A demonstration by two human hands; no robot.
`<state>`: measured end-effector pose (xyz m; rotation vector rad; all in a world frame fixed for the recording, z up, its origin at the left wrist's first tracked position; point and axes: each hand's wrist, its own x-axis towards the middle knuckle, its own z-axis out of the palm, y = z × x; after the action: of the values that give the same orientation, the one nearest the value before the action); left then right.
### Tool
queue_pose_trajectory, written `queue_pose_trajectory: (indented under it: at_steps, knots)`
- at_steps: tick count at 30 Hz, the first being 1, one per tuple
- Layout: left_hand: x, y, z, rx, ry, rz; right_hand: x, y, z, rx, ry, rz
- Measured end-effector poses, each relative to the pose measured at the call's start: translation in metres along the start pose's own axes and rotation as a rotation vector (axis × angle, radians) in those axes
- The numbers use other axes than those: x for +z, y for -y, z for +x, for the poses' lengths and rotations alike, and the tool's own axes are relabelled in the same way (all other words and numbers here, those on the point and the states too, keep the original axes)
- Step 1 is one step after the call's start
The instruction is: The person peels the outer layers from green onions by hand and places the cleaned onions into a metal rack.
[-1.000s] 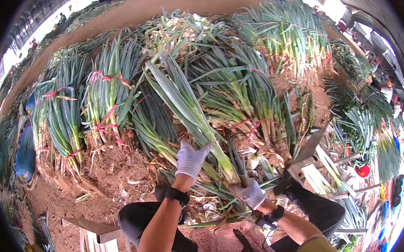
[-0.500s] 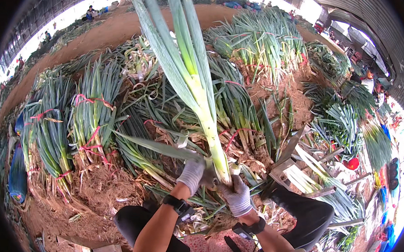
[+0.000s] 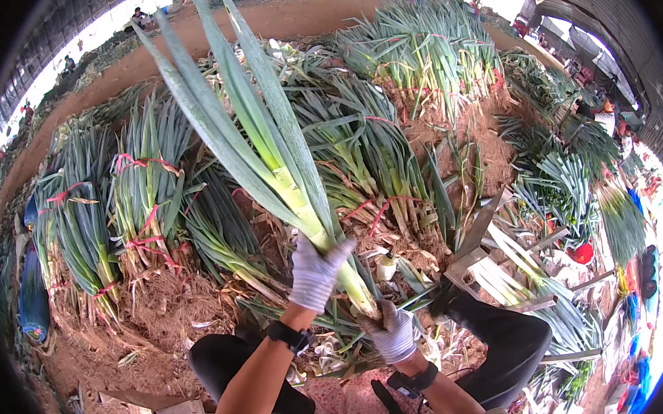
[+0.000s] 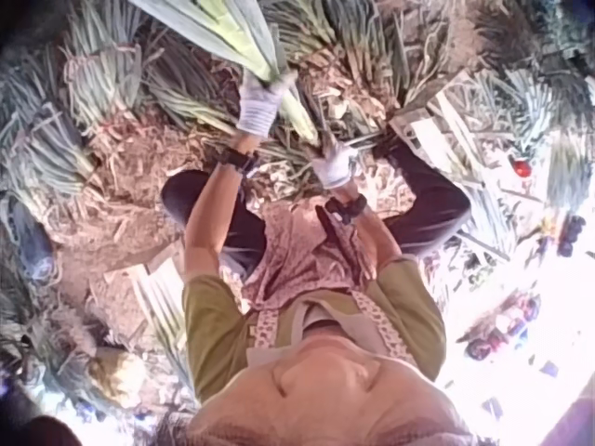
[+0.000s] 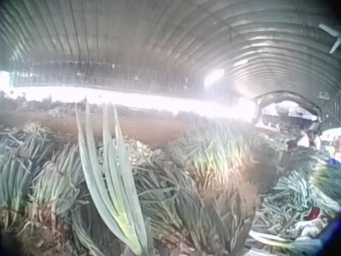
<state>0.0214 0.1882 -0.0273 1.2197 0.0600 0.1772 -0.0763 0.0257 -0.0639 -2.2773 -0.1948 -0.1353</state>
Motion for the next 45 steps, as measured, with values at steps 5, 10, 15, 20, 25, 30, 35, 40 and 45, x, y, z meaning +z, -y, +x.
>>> queue_pose_trajectory:
  at_steps: [5,10,15,20,25,30,35,40,45]
  knots:
    - [-0.011,-0.009,-0.027,0.326,0.252,1.118,-0.008,-0.021,0.012,-0.038,-0.001,0.047]
    - [-0.014,-0.053,0.001,-0.04,0.0,-0.224,-0.001,-0.02,0.003,-0.177,-0.03,-0.06]
    - [-0.017,-0.044,-0.001,-0.13,-0.178,-0.395,0.023,-0.015,0.022,-0.068,0.139,0.278]
    - [-0.02,-0.035,-0.009,-0.063,-0.053,-0.346,0.028,0.014,0.08,0.089,0.341,0.596]
    - [-0.005,-0.062,-0.019,-0.125,0.042,-0.386,0.044,0.0,0.077,0.126,0.294,0.572]
    - [-0.016,-0.093,-0.017,-0.069,0.063,-0.384,0.046,-0.086,0.05,0.251,0.864,-0.439]
    - [-0.017,-0.077,-0.011,0.019,-0.107,-0.238,0.026,-0.067,0.044,0.177,0.309,-0.25]
    - [-0.02,-0.06,-0.008,0.001,-0.187,-0.266,0.007,0.055,0.07,-0.191,0.112,0.418]
    - [-0.009,-0.067,-0.014,-0.023,-0.237,-0.259,0.014,0.069,0.074,-0.13,0.143,0.371]
